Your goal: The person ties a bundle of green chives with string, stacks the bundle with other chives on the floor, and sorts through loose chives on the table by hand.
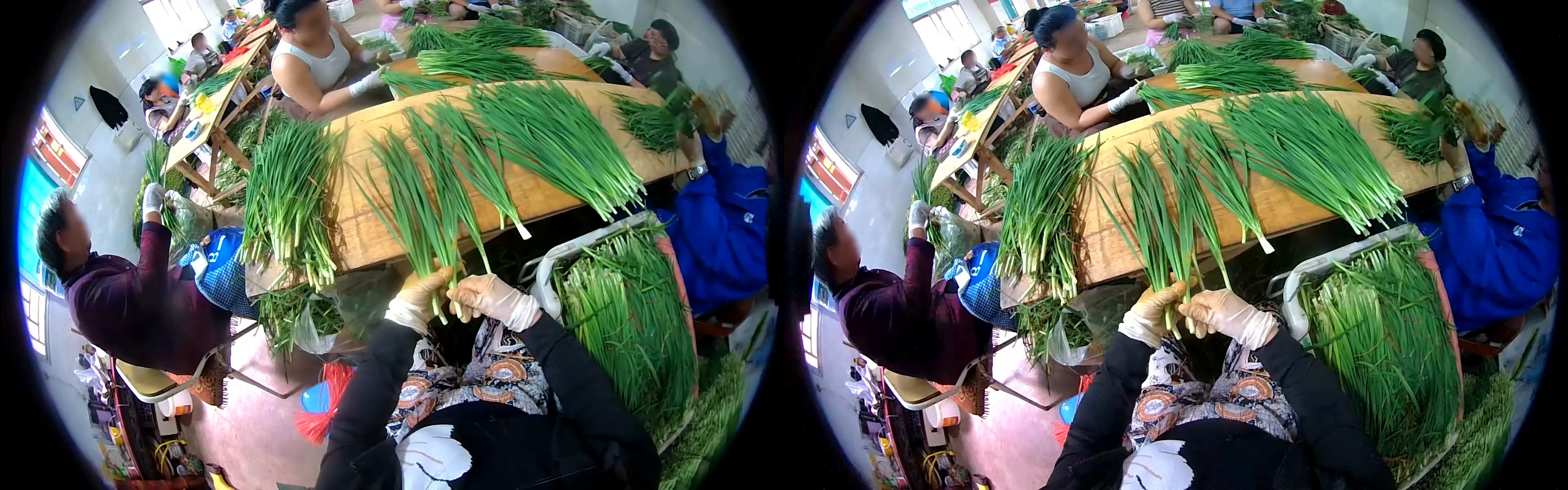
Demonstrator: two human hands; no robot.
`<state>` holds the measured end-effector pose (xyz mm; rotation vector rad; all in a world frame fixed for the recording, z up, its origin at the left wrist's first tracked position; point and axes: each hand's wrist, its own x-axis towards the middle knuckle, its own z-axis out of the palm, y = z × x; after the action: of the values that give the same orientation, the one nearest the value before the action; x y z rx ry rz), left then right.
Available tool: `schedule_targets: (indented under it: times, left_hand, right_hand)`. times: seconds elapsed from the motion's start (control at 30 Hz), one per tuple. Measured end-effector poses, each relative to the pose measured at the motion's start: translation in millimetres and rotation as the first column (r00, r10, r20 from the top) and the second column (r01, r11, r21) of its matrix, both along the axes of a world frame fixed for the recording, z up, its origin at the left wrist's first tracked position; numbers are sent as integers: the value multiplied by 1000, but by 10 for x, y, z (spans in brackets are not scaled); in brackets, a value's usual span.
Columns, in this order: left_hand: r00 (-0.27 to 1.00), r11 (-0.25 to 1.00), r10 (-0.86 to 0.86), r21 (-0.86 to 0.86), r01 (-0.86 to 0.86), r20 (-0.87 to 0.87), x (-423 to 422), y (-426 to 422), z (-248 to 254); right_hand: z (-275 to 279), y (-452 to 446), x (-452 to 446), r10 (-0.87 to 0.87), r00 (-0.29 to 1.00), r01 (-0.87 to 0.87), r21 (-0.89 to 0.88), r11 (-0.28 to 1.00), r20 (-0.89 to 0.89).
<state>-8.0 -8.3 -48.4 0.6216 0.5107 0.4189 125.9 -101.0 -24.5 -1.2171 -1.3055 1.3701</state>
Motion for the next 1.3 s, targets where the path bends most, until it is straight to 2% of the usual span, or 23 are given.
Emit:
schedule_targets:
  times: [0.03, 0.07, 0.13, 0.2, 0.3, 0.4, 0.47, 0.53, 0.6, 0.63, 0.67, 0.73, 0.83, 0.93, 0.97, 1.0, 1.03, 1.07, 1.1, 1.13, 1.2, 1.27, 1.3]
  left_hand:
    - [999, 999, 43, 5, -43, -13, 22, -55, 17]
    - [996, 996, 85, 11, -85, -25, 31, -91, 20]
    - [995, 998, 50, 54, -46, -81, -24, -53, -92]
    - [990, 994, 42, 109, -27, -135, -43, -82, -110]
    - [975, 989, 66, 141, -36, -213, -33, -113, -87]
    - [975, 988, 107, 133, -82, -193, -53, -64, 16]
    - [980, 986, 163, 43, -159, -117, -68, -56, 178]
    - [986, 989, 145, 28, -143, -82, -124, 44, 152]
    - [996, 998, 57, -8, -58, -74, -196, 192, 51]
    - [993, 995, 102, -7, -102, -65, -189, 199, 20]
    - [992, 994, 106, -8, -107, -63, -196, 227, 11]
    - [990, 994, 101, 49, -97, -100, -192, 292, -14]
    - [957, 964, 253, 127, -235, -143, -170, 376, 95]
    - [882, 911, 411, 129, -391, -231, -210, 549, 277]
    - [887, 892, 432, 226, -392, -164, -242, 601, 320]
    - [891, 862, 444, 320, -394, -97, -272, 645, 354]
    - [902, 900, 365, 337, -277, -232, -305, 685, 396]
    - [905, 902, 357, 340, -268, -234, -287, 682, 358]
    - [932, 944, 268, 261, -203, -245, -272, 673, 287]
    - [952, 974, 178, 181, -135, -249, -265, 654, 238]
    - [952, 982, 181, 101, -161, -246, -129, 410, 326]
    - [917, 976, 133, 211, -55, -376, -51, 339, 132]
    - [920, 969, 172, 227, -94, -353, 19, 283, -20]
  right_hand:
    - [41, -15, 42, 29, 992, -13, -133, 991, 121]
    - [-7, 1, 50, 26, 992, -10, -132, 991, 120]
    - [-146, 43, 67, -366, 916, 351, 113, 930, 164]
    - [-4, 172, 125, -453, 865, 459, 27, 888, 218]
    - [78, 333, 151, -409, 861, 432, -11, 902, 302]
    - [72, 486, 224, -449, 889, 438, -118, 891, -88]
    - [9, 460, 335, -324, 865, 305, -111, 946, -382]
    - [227, 334, 204, -398, 793, 386, -125, 914, -462]
    - [276, 202, 178, -265, 805, 369, 98, 924, -530]
    - [200, 123, 198, -153, 832, 328, 252, 910, -533]
    - [212, 14, 184, -165, 914, 308, 370, 876, -370]
    - [207, -230, 138, 16, 943, 116, 371, 921, -334]
    - [63, -624, -30, -17, 922, 146, 307, 941, -386]
    - [-147, -992, 71, 7, 933, -14, -16, 1000, -360]
    - [-255, -1052, 66, 7, 933, -14, -15, 1000, -359]
    - [-366, -1102, 57, -9, 981, -15, -125, 992, -193]
    - [-419, -1137, 46, -12, 1000, 6, -233, 972, -22]
    - [-281, -1045, 94, 231, 869, -79, -338, 938, 437]
    - [-391, -1024, 209, 112, 814, -53, -119, 992, 570]
    - [-500, -998, 326, -35, 744, -50, 109, 993, 667]
    - [-64, -737, 351, -352, 874, 362, 33, 931, 336]
    - [226, -386, 370, -469, 390, 279, 384, 880, 793]
    - [234, -221, 374, -424, 302, 262, 353, 898, 854]
